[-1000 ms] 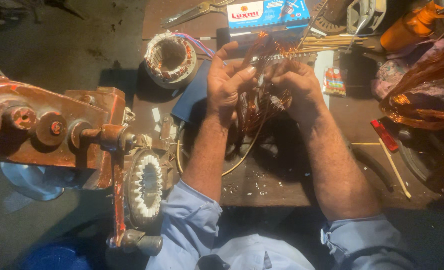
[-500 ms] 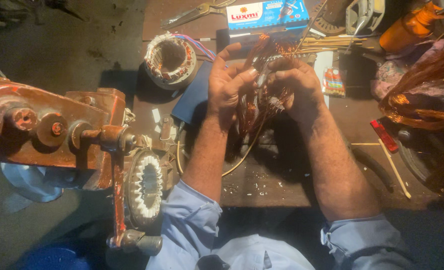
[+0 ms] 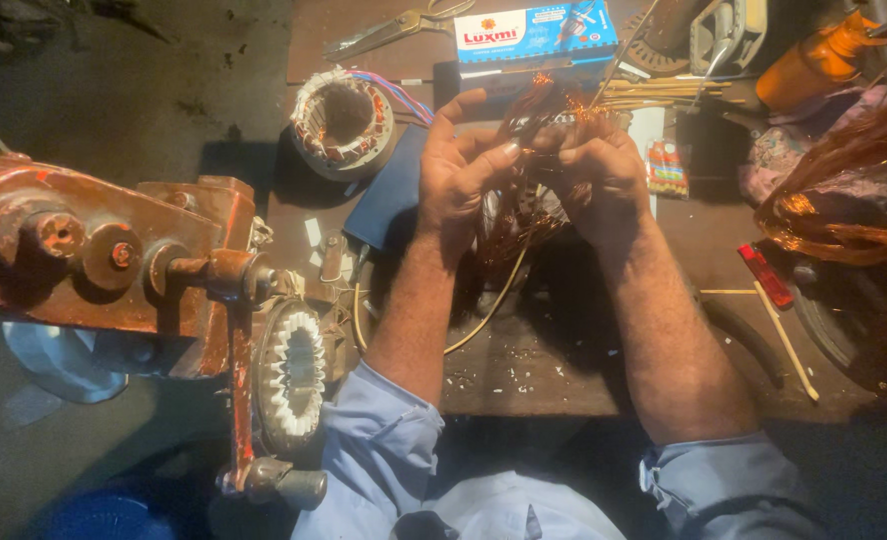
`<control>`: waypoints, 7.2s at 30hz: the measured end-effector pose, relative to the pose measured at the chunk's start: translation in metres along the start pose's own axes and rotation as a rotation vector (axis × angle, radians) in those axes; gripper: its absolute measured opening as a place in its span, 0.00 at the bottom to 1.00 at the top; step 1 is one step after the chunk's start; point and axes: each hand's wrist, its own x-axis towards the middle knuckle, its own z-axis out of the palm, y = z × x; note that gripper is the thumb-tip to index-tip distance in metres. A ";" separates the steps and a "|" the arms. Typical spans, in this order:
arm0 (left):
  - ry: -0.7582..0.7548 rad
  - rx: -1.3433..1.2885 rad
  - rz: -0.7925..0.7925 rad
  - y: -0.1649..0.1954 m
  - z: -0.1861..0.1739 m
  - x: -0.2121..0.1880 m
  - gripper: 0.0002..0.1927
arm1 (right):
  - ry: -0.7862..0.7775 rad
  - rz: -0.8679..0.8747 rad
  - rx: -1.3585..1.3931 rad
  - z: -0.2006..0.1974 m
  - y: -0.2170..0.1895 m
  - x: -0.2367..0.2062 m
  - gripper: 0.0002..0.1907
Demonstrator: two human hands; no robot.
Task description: The person winds copper wire around a motor stator core by hand, carefully aligning and securing the wire in the slots. The hands rotate the stator and feed the wire through the slots repeatedly.
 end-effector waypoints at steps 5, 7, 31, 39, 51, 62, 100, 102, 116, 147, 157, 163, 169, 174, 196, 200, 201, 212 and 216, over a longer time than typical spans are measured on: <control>-0.007 0.019 0.021 0.000 -0.001 0.001 0.37 | -0.030 -0.021 0.021 -0.003 0.000 0.001 0.03; -0.016 0.055 0.020 0.000 -0.001 0.002 0.36 | 0.042 -0.004 -0.034 -0.004 -0.001 0.002 0.05; -0.040 0.047 0.042 -0.009 -0.006 0.004 0.39 | 0.148 -0.007 -0.138 -0.002 -0.003 0.002 0.10; -0.052 0.034 0.054 -0.007 -0.005 0.003 0.40 | 0.105 0.002 -0.093 -0.005 -0.002 0.004 0.08; -0.056 0.061 0.059 -0.006 -0.004 0.004 0.39 | 0.134 -0.039 -0.082 -0.014 0.001 0.005 0.07; -0.011 -0.088 0.021 0.003 0.001 0.001 0.38 | 0.030 -0.028 -0.136 -0.010 -0.002 0.000 0.09; 0.067 -0.189 -0.016 -0.012 -0.015 0.011 0.34 | 0.015 0.063 -0.241 -0.006 0.000 0.002 0.09; 0.022 -0.219 -0.075 -0.012 -0.016 0.008 0.34 | 0.032 0.062 -0.191 -0.007 -0.001 0.002 0.09; 0.029 -0.217 -0.063 -0.006 -0.010 0.006 0.36 | 0.014 0.066 -0.182 -0.010 0.003 0.002 0.10; 0.019 -0.177 -0.067 -0.012 -0.009 0.009 0.35 | 0.069 0.048 -0.033 -0.008 0.004 0.005 0.09; -0.009 -0.169 -0.070 -0.013 -0.010 0.008 0.36 | 0.046 0.081 0.025 -0.004 -0.002 0.005 0.07; -0.010 -0.100 -0.061 -0.011 -0.006 0.005 0.37 | 0.065 0.078 -0.025 -0.007 0.000 0.003 0.14; -0.036 -0.089 -0.060 -0.010 -0.003 0.004 0.36 | 0.065 0.029 -0.061 -0.005 0.004 0.002 0.11; 0.023 -0.057 -0.085 -0.009 -0.002 0.005 0.37 | 0.070 0.016 -0.023 -0.009 0.005 0.004 0.08; 0.018 -0.143 -0.085 -0.009 -0.008 0.006 0.35 | 0.055 -0.001 0.057 -0.013 0.001 0.004 0.06; 0.040 -0.140 -0.107 -0.010 -0.009 0.006 0.34 | 0.012 -0.014 0.068 -0.005 -0.004 0.003 0.08; 0.038 -0.140 -0.104 -0.010 -0.009 0.006 0.34 | 0.013 -0.002 0.081 -0.003 -0.006 0.001 0.10; 0.066 -0.047 -0.071 -0.009 -0.013 0.010 0.32 | 0.030 -0.047 0.133 0.003 -0.010 -0.004 0.13; 0.029 -0.043 -0.062 -0.007 -0.012 0.008 0.32 | -0.047 0.010 0.168 -0.005 -0.017 -0.004 0.16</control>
